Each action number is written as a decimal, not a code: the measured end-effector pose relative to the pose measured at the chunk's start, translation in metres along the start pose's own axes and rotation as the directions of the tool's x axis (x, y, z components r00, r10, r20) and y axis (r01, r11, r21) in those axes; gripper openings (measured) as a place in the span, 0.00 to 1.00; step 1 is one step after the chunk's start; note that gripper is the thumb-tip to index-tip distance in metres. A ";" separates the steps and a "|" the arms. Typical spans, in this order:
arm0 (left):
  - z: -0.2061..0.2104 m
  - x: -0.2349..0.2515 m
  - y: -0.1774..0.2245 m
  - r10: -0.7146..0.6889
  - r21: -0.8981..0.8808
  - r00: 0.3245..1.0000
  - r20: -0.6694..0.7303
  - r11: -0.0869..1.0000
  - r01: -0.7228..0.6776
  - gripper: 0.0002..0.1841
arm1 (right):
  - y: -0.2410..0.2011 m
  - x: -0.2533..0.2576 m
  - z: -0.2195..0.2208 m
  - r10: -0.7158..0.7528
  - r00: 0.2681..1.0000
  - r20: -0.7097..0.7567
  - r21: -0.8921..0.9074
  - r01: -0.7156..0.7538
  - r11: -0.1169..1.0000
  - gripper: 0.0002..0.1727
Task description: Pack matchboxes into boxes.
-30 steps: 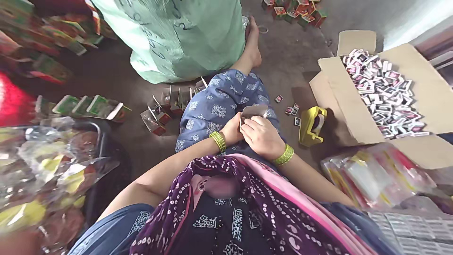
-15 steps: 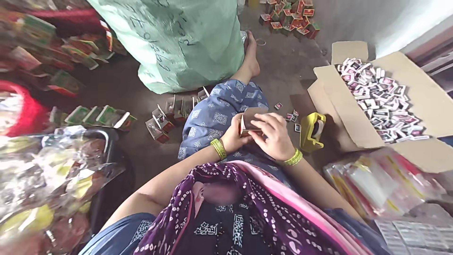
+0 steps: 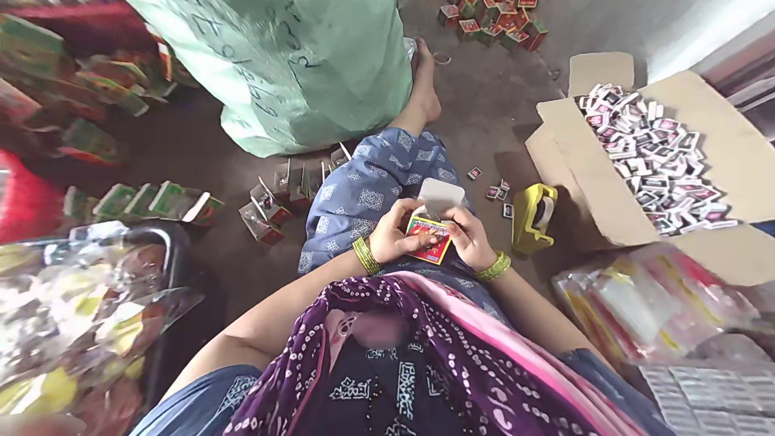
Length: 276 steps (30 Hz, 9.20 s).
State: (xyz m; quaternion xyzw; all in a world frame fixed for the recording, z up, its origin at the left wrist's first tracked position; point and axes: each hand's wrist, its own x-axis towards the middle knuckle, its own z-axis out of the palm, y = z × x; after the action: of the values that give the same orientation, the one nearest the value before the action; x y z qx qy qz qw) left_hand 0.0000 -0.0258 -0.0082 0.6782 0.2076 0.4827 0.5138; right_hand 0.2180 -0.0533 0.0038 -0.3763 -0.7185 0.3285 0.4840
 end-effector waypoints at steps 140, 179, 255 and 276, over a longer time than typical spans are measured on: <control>-0.009 0.023 0.005 -0.587 -0.394 0.754 -0.295 0.794 0.463 0.30 | -0.037 0.065 -0.021 0.816 0.300 0.494 -0.133 -0.901 0.413 0.26; -0.193 -0.017 0.002 -0.362 0.542 0.557 -0.747 0.154 0.826 0.22 | 0.037 0.061 0.023 0.506 0.862 0.002 0.099 -0.504 0.858 0.16; 0.003 0.015 -0.004 -0.348 0.256 0.937 -0.019 0.904 0.341 0.42 | -0.081 0.032 -0.006 0.000 0.984 -0.178 -0.469 -0.085 0.879 0.14; 0.003 0.009 -0.010 -0.260 0.251 0.966 0.007 0.935 0.250 0.41 | -0.063 0.036 0.013 -0.050 0.986 0.162 -0.750 0.156 0.643 0.22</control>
State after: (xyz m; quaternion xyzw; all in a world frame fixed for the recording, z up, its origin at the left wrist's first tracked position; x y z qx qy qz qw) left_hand 0.0090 -0.0164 -0.0131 0.7138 0.3420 0.3687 0.4874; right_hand 0.1826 -0.0552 0.0685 -0.4812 -0.8391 -0.0074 0.2536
